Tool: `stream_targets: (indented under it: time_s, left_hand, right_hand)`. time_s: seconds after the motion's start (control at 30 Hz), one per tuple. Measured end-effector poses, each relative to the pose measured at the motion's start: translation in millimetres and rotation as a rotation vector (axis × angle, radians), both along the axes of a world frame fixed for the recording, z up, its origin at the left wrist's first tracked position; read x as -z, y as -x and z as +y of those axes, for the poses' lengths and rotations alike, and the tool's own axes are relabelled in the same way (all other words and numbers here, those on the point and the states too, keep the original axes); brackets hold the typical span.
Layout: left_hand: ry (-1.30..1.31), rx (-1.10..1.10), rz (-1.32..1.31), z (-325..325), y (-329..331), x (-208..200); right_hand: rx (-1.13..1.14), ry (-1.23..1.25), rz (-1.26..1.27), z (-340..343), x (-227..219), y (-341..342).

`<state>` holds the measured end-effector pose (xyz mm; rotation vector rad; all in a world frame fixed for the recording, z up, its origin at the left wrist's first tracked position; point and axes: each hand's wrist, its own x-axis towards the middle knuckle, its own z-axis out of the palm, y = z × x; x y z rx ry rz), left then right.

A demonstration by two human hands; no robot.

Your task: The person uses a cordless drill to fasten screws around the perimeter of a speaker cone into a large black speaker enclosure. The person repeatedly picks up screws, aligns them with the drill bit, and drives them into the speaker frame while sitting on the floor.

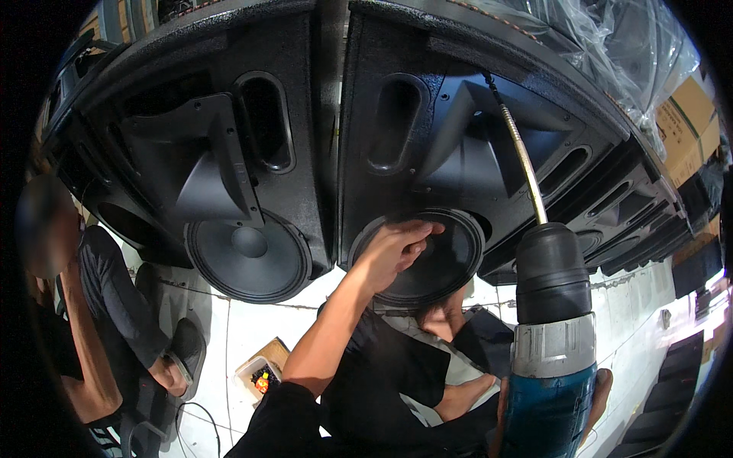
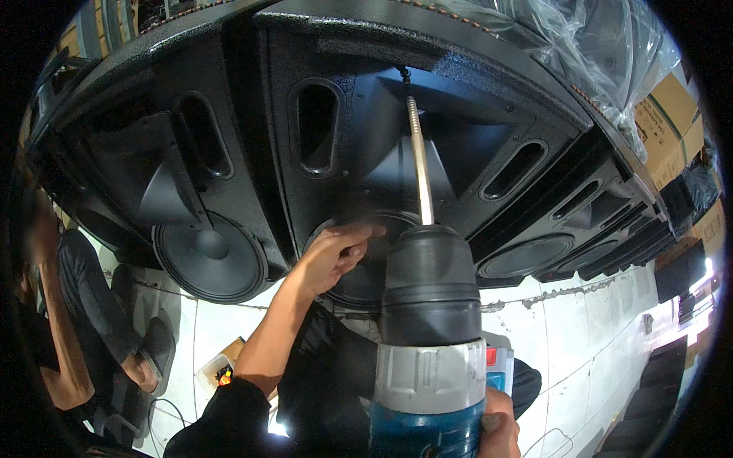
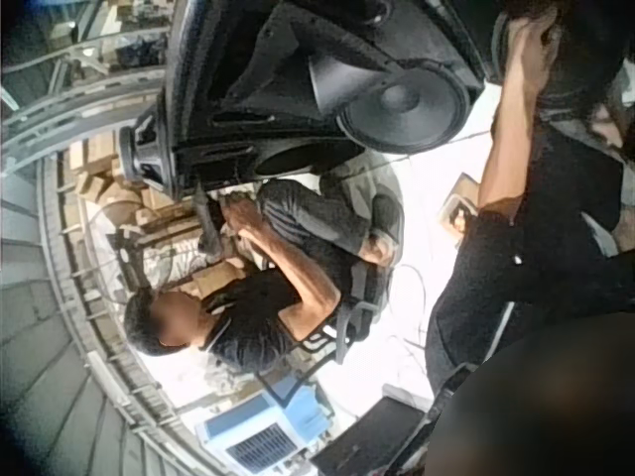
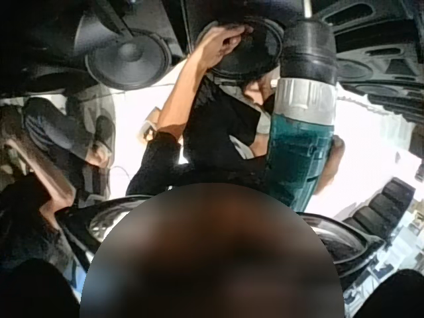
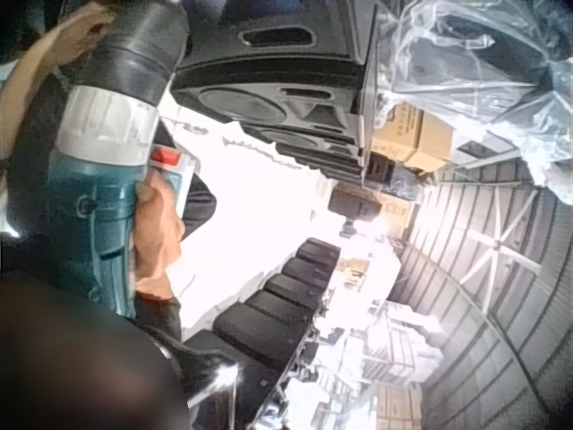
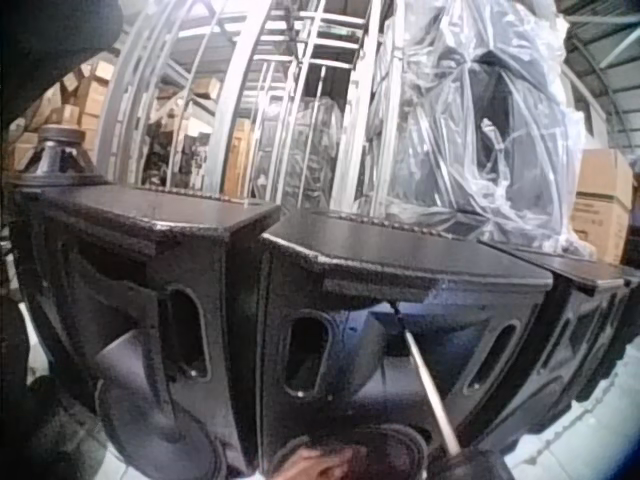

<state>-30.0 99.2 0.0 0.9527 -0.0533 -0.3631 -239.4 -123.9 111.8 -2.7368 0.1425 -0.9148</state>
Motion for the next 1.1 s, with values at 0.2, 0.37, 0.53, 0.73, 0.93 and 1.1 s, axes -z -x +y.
stream_targets:
  time_s: [0.2,0.37,0.53,0.73,0.93,1.1]
  left_hand:
    - [0.117,-0.060,0.210,11.6,14.0,41.8]
    - [0.232,-0.018,0.235,9.4,32.8,84.5]
    - [0.172,-0.005,0.275,6.0,51.5,101.8]
    - [0.157,-0.009,0.258,15.2,62.4,98.6]
    - [0.112,-0.035,0.166,18.9,59.8,78.1]
    - [0.032,-0.073,0.044,-4.4,60.9,43.3]
  right_hand:
    - [-0.001,0.003,-0.002,2.1,-1.1,-2.4]
    - [0.006,0.022,0.003,1.0,-4.8,-1.1]
    - [-0.003,0.027,-0.005,4.3,-8.6,-7.1]
    - [-0.065,-0.052,-0.004,-10.3,-8.2,-2.1]
    - [-0.120,-0.241,0.097,-42.3,23.4,32.3]
    - [-0.260,-0.396,0.211,-69.0,52.8,39.7]
